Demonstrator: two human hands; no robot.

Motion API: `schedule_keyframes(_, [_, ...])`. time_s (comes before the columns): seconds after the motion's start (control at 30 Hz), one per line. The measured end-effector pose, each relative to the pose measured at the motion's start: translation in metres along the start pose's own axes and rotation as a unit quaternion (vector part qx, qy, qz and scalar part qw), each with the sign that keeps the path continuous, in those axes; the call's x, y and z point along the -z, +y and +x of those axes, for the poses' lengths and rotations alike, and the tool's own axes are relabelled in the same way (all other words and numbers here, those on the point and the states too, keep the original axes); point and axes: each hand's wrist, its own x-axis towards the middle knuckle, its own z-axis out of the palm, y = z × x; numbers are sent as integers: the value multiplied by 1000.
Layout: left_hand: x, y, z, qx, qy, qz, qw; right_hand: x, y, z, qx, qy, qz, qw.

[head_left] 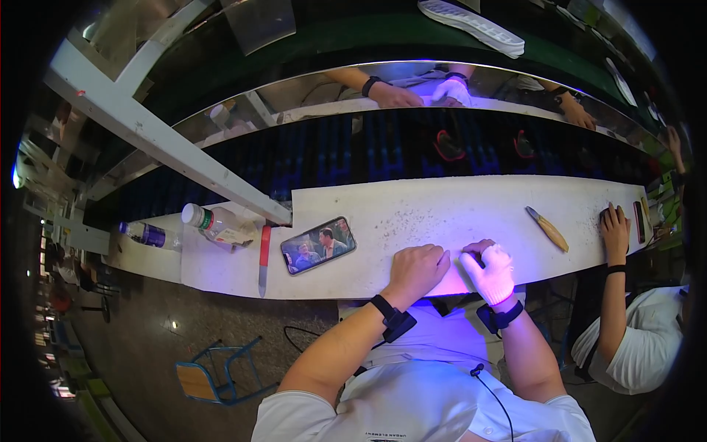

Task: Inspecting and assembling shoe uppers and soles on a factory production line.

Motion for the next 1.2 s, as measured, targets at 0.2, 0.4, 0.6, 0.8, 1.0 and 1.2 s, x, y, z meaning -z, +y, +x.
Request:
schedule_keyframes(0.2, [1,1,0,0,0,2,1000,1,-3,1,-21,-14,-2,1000])
schedule_keyframes(0.4, [1,0,-1,-2,0,-1,1000,0,0,-1,-14,-10,3,1000])
schedule_keyframes(0.6, [1,0,-1,-4,4,-3,1000,-2,3,-1,8,1,6,1000])
schedule_keyframes(0.8, [1,1,0,-1,4,-3,1000,-1,2,-1,3,-3,5,1000])
schedule_keyframes(1.0, [2,2,0,-1,1,-5,1000,1,1,-1,-3,-8,6,1000])
schedule_keyframes(1.2, [3,1,-3,6,-7,-1,1000,0,-5,-1,-13,-12,2,1000])
